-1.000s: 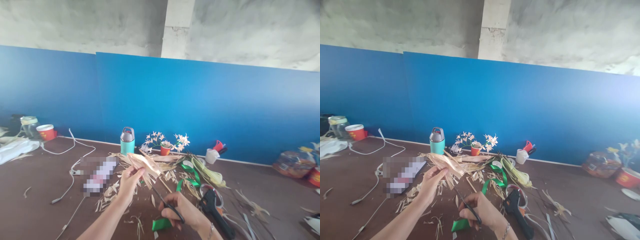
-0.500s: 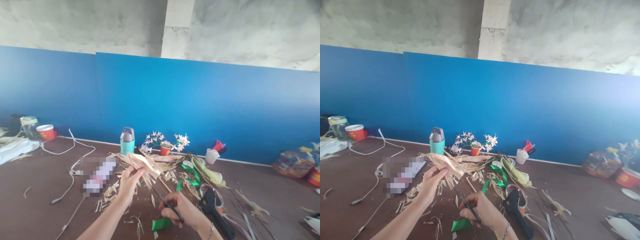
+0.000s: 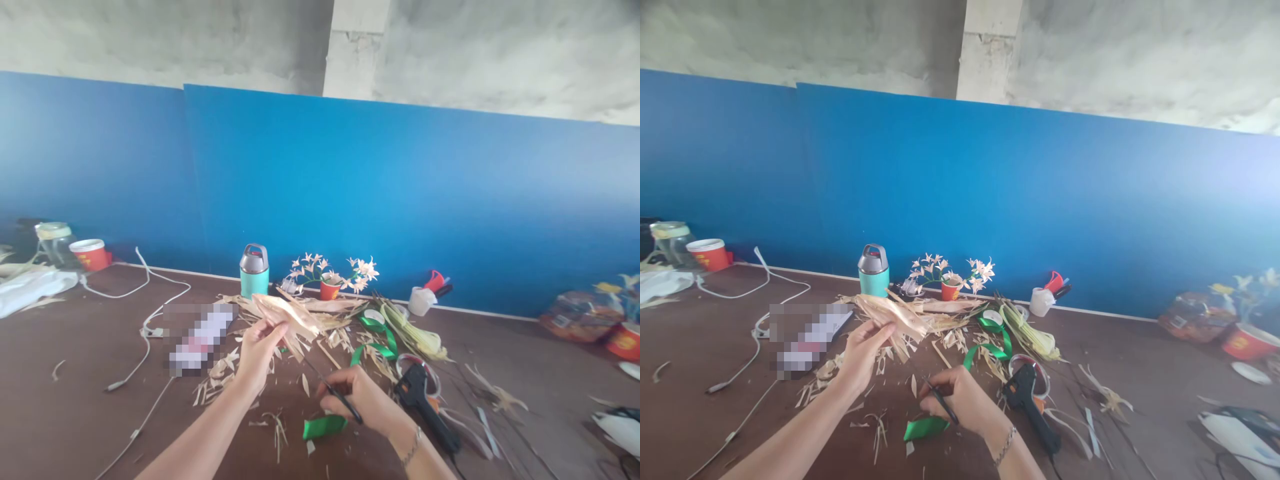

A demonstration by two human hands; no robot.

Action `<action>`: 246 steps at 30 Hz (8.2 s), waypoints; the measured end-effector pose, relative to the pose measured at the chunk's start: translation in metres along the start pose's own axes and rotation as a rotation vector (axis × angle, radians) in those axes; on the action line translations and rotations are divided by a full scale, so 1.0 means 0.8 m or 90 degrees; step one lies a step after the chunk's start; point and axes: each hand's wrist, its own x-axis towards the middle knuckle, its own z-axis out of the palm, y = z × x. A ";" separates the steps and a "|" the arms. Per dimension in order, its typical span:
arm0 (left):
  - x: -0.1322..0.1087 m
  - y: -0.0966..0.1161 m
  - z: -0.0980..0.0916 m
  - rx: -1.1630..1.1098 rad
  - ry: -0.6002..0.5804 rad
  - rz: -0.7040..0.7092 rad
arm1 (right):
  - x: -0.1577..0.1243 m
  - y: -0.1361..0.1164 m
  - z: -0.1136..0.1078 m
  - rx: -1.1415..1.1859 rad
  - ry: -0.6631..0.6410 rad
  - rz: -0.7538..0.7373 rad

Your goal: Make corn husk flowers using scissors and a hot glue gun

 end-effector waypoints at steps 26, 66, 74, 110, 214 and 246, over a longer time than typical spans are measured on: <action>0.001 0.004 0.000 0.062 -0.044 -0.020 | 0.002 -0.001 0.002 0.018 0.015 -0.012; -0.003 -0.007 0.007 -0.030 -0.019 -0.083 | 0.008 0.007 0.008 0.032 0.057 -0.002; -0.008 -0.005 0.010 -0.061 -0.005 -0.122 | 0.009 0.001 0.008 0.036 0.066 0.013; -0.022 0.003 0.027 -0.249 0.079 -0.297 | 0.013 0.009 0.010 0.061 0.104 -0.001; 0.002 -0.014 0.002 -0.048 0.024 -0.079 | 0.005 0.016 -0.005 0.159 -0.030 0.101; -0.005 -0.005 0.009 -0.157 -0.035 -0.161 | 0.005 0.019 -0.006 0.209 -0.027 0.051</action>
